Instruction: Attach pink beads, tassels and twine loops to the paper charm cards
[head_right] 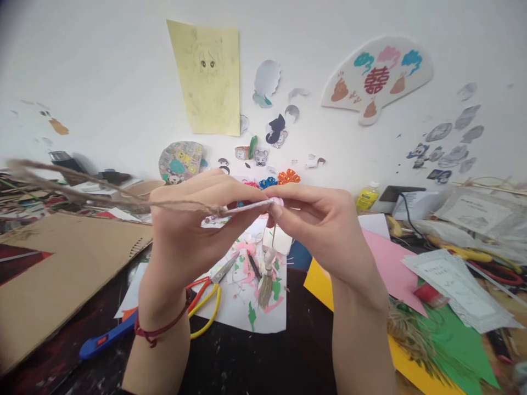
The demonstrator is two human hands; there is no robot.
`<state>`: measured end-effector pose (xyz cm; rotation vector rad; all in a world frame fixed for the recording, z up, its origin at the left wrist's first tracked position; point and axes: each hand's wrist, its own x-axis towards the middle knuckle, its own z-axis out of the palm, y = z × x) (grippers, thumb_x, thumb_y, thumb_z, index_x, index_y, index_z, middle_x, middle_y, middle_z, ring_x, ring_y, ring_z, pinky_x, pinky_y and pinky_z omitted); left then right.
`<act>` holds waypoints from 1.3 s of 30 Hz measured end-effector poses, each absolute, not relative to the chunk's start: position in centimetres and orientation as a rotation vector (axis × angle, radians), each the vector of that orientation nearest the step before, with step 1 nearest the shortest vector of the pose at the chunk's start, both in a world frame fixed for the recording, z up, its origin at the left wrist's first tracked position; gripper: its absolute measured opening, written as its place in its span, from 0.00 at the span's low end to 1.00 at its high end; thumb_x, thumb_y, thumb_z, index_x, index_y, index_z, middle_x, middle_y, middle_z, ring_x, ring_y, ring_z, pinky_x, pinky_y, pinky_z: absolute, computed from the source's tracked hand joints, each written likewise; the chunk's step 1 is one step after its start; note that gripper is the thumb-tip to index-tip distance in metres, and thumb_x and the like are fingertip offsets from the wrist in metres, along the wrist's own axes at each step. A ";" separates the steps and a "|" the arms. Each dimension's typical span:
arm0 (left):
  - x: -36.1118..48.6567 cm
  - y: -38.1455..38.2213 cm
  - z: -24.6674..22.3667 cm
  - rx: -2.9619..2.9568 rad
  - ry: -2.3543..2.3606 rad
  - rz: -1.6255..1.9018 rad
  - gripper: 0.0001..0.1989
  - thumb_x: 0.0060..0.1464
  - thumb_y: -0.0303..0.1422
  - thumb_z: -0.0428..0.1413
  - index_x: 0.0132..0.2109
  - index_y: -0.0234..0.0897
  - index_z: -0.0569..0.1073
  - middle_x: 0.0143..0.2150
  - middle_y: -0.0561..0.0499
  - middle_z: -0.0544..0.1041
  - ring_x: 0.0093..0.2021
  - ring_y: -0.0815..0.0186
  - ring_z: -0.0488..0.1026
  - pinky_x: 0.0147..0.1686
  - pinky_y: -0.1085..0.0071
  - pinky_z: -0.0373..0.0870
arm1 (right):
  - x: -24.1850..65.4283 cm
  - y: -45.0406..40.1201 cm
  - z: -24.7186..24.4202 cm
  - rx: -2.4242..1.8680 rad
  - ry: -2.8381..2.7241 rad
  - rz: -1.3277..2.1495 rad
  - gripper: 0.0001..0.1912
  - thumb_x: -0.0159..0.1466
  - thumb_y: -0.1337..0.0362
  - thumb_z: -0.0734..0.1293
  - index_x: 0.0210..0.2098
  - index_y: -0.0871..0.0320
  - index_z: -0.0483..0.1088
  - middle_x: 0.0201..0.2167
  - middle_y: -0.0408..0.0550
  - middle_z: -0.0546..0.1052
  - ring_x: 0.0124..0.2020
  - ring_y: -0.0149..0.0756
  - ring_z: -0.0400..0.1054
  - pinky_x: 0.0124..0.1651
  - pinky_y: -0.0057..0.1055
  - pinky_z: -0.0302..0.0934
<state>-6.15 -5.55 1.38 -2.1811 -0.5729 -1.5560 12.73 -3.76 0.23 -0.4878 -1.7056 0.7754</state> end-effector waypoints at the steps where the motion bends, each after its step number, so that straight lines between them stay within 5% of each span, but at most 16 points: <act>1: -6.2 -5.5 1.4 -2.186 -0.570 -1.573 0.07 0.59 0.21 0.59 0.38 0.37 0.78 0.31 0.54 0.82 0.31 0.70 0.76 0.34 0.71 0.71 | 12.9 -3.9 0.4 -0.501 -1.723 0.798 0.11 0.64 0.67 0.74 0.45 0.49 0.83 0.35 0.45 0.83 0.37 0.34 0.75 0.39 0.30 0.72; 7: -6.4 -5.3 1.3 -2.235 -0.540 -1.738 0.05 0.61 0.22 0.60 0.39 0.36 0.80 0.35 0.53 0.84 0.36 0.70 0.79 0.40 0.72 0.75 | 13.0 -4.1 0.6 -0.521 -1.751 0.853 0.16 0.61 0.66 0.76 0.48 0.47 0.82 0.43 0.45 0.84 0.46 0.40 0.77 0.48 0.35 0.75; 18: -6.7 -5.1 1.4 -2.357 -0.608 -1.780 0.03 0.61 0.26 0.62 0.38 0.36 0.80 0.35 0.53 0.84 0.36 0.71 0.80 0.38 0.74 0.75 | 13.1 -4.2 0.6 -0.640 -1.775 0.805 0.16 0.62 0.64 0.76 0.49 0.43 0.82 0.35 0.42 0.84 0.32 0.27 0.70 0.33 0.23 0.67; 39: -7.1 -5.4 1.5 -2.327 -0.607 -1.800 0.03 0.59 0.27 0.64 0.38 0.40 0.80 0.37 0.55 0.85 0.37 0.69 0.82 0.37 0.73 0.79 | 12.4 -5.1 0.4 -0.569 -1.802 0.525 0.15 0.64 0.65 0.74 0.48 0.43 0.82 0.43 0.46 0.82 0.42 0.40 0.72 0.40 0.39 0.67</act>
